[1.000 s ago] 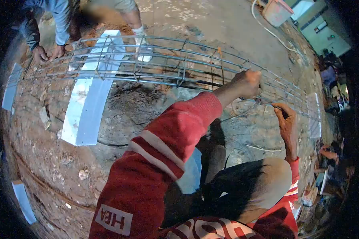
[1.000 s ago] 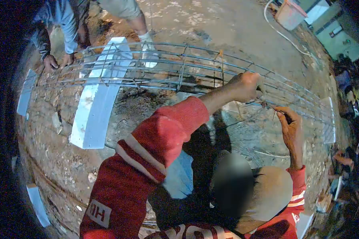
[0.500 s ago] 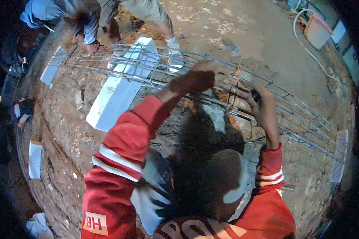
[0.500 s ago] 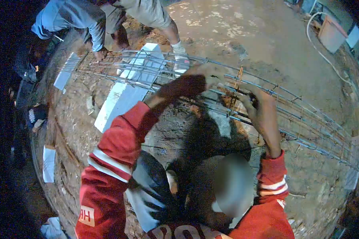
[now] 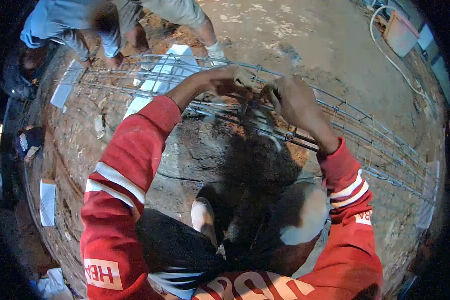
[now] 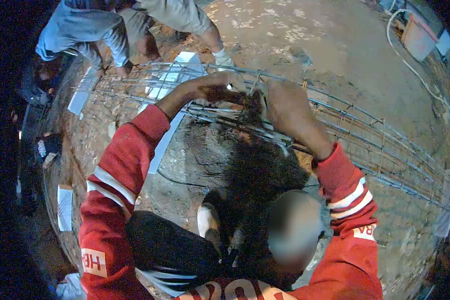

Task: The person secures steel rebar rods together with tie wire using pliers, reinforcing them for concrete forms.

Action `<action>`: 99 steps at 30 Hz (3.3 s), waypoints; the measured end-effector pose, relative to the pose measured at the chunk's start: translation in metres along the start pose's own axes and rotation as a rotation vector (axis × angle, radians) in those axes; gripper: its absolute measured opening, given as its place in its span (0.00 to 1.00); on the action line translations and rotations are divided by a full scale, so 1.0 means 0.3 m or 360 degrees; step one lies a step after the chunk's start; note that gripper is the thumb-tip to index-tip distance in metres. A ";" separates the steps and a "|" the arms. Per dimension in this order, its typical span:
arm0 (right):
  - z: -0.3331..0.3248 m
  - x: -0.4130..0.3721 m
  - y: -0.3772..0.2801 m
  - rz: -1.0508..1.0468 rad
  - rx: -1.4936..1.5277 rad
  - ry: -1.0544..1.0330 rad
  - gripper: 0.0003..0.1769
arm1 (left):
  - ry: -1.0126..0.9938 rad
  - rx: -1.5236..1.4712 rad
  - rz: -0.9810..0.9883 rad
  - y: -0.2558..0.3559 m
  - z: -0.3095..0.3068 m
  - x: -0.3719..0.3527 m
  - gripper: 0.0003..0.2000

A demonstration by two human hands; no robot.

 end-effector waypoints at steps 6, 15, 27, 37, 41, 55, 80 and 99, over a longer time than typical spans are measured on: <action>0.057 0.170 -0.046 0.0039 -0.0131 -0.0324 0.08 | 0.0536 0.0824 -0.1043 -0.196 -0.046 0.017 0.17; 0.211 0.152 -0.170 0.0054 -0.0331 -0.0335 0.12 | 0.0746 -0.1362 0.0004 -0.516 0.111 -0.030 0.09; 0.138 0.161 -0.147 0.0088 -0.0135 -0.0409 0.10 | 0.0686 -0.0388 -0.1072 -0.327 0.067 0.059 0.26; 0.149 0.211 -0.025 0.0188 0.0197 -0.0461 0.13 | 0.0897 0.0291 -0.1309 -0.257 0.129 0.086 0.28; 0.166 0.211 0.023 0.0135 0.0187 -0.0346 0.14 | 0.0928 0.0185 -0.1072 -0.469 0.187 0.046 0.22; 0.483 0.182 0.293 0.0339 0.0649 -0.0563 0.17 | 0.0752 0.0461 -0.1317 -0.179 0.162 0.076 0.35; 0.227 -0.054 -0.085 0.0075 -0.0546 -0.0597 0.24 | 0.1461 0.0262 -0.1115 -0.177 0.211 0.082 0.26; 0.155 0.007 -0.086 0.0143 -0.0348 -0.0678 0.24 | 0.1605 0.0016 -0.1233 -0.130 0.241 0.072 0.18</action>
Point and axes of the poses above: each hand's wrist, its own x-axis towards the middle knuckle, its own z-axis out of the palm, y = z × x, the point moved 1 cm from there along x, towards the middle knuckle, and after that the axes turned 11 degrees about -x, right-handed, at the moved point
